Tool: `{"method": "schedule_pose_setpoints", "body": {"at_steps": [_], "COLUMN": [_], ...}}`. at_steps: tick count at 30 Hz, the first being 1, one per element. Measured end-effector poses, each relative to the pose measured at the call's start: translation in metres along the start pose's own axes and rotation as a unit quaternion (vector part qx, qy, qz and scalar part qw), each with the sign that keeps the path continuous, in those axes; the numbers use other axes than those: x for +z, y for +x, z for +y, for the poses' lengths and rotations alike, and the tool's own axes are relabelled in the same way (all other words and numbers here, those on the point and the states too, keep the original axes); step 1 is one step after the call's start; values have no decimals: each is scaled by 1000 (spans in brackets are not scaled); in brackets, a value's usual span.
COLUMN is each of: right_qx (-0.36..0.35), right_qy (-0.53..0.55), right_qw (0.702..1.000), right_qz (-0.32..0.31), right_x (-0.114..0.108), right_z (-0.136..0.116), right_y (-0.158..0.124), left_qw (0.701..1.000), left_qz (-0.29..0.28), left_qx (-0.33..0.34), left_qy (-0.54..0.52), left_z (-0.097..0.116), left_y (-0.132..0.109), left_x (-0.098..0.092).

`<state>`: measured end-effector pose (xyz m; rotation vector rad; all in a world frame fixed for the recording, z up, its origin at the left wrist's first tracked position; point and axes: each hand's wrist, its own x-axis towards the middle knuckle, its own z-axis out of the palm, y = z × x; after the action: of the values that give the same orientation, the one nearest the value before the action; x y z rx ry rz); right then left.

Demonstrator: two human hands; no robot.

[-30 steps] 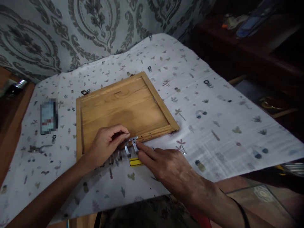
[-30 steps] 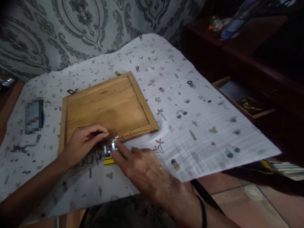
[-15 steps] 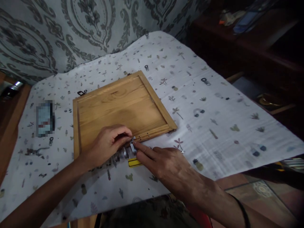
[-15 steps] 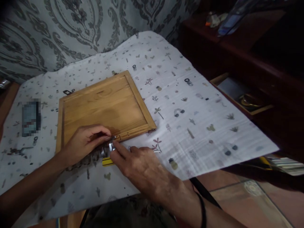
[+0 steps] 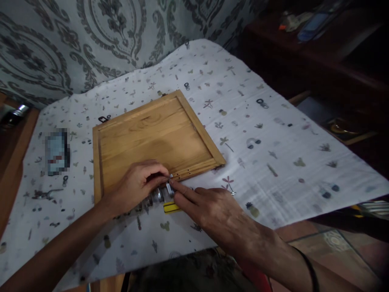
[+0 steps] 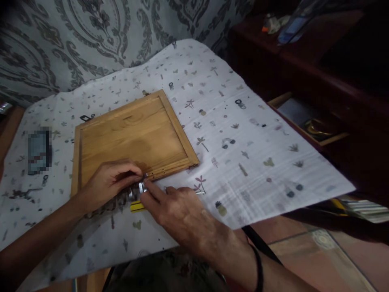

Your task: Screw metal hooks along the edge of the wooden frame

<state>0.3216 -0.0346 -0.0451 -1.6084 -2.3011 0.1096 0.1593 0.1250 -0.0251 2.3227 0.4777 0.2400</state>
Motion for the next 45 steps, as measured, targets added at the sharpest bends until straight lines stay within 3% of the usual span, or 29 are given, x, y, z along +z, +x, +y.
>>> {"method": "schedule_pose_setpoints", "body": {"at_steps": [7, 20, 27, 38, 45], "right_qx": [4, -4, 1, 1, 5], "right_qy": [8, -2, 3, 25, 25], "right_qw": [1000, 999, 1000, 996, 997], "right_qz": [-4, -36, -31, -80, -70], "right_x": [0, -3, -2, -7, -3], "right_z": [0, 0, 0, 1, 1], "right_y": [-1, 0, 1, 1, -1], "left_qw": [1000, 994, 990, 994, 995], "left_qz": [22, 45, 18, 2, 2], "left_qx": [6, 96, 131, 98, 67], "left_qy": [12, 41, 46, 41, 75], "left_z": [-2, -8, -11, -12, -13], "left_y": [-2, -4, -4, -6, -13], "left_x": [2, 6, 6, 0, -9]}}
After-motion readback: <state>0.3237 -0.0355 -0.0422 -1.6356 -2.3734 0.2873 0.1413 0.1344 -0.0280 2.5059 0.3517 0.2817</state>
